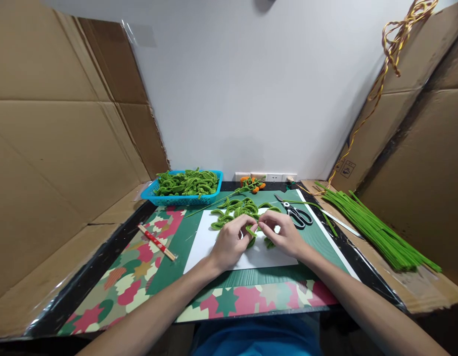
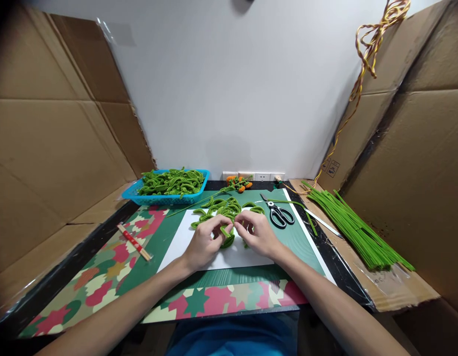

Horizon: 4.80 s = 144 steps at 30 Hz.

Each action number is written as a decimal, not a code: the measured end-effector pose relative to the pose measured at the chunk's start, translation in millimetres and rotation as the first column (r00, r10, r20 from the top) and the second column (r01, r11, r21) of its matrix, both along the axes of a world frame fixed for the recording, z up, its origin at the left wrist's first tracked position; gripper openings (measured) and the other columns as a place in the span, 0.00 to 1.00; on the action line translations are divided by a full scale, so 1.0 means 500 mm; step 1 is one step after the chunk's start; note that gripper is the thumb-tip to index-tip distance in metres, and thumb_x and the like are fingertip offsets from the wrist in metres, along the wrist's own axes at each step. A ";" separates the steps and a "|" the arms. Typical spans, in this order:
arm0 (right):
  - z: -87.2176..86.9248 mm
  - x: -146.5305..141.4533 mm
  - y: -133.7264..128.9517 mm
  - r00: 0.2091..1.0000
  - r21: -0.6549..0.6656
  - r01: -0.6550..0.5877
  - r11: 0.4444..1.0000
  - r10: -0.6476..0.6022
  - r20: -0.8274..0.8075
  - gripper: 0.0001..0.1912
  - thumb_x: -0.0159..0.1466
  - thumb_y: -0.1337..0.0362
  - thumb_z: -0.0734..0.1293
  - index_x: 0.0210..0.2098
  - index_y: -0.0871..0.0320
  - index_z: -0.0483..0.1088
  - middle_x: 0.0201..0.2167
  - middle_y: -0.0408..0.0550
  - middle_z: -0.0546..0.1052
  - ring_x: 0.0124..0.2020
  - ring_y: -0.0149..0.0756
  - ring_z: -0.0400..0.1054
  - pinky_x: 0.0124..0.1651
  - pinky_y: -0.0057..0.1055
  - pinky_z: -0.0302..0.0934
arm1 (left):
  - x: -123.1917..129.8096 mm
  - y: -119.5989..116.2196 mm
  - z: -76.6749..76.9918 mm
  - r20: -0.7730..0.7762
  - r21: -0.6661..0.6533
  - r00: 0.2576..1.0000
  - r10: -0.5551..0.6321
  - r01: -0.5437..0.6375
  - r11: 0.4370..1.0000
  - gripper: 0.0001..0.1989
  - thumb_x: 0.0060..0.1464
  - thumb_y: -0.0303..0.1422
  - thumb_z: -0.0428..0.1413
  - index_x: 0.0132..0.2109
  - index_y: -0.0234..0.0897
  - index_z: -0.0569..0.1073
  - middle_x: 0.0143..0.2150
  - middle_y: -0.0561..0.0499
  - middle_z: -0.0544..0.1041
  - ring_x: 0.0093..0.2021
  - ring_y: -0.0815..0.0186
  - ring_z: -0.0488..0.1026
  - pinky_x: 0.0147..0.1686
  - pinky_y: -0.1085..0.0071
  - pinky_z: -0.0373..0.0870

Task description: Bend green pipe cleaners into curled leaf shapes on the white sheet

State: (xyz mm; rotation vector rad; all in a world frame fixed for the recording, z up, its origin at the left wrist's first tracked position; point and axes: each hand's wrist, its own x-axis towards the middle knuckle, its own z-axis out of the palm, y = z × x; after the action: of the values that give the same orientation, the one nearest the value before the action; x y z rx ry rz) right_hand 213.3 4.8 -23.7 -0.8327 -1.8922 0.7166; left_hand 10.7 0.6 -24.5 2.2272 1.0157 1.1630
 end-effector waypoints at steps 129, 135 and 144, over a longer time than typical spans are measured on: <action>0.002 0.002 0.008 0.894 -0.407 -0.359 0.840 0.185 -0.408 0.21 0.66 0.47 0.73 0.30 0.60 0.74 0.19 0.41 0.74 0.16 0.27 0.63 0.20 0.25 0.56 | -0.002 0.004 0.019 0.087 0.228 0.994 -0.060 0.039 0.973 0.09 0.66 0.25 0.57 0.35 0.38 0.70 0.34 0.51 0.74 0.34 0.65 0.72 0.35 0.68 0.69; -0.007 0.003 0.013 0.880 -0.419 -0.390 0.820 0.199 -0.431 0.20 0.67 0.49 0.72 0.32 0.61 0.75 0.19 0.41 0.73 0.16 0.28 0.63 0.21 0.26 0.57 | -0.003 0.007 0.019 0.087 0.256 0.994 -0.073 0.049 0.965 0.10 0.65 0.23 0.57 0.35 0.38 0.70 0.35 0.50 0.75 0.36 0.65 0.73 0.36 0.68 0.69; -0.011 0.003 0.014 0.886 -0.432 -0.394 0.812 0.210 -0.414 0.21 0.66 0.47 0.73 0.32 0.60 0.75 0.24 0.43 0.75 0.17 0.27 0.64 0.21 0.25 0.56 | -0.004 0.009 0.015 0.064 0.295 0.997 -0.046 0.025 0.955 0.08 0.65 0.23 0.58 0.35 0.37 0.72 0.34 0.50 0.75 0.35 0.65 0.72 0.35 0.69 0.68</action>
State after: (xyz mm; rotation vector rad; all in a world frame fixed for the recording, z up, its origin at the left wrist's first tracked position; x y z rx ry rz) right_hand 214.7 11.9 -29.2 -0.6513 -1.5381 1.5136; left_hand 8.5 5.0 -17.0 2.3968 0.8146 1.4463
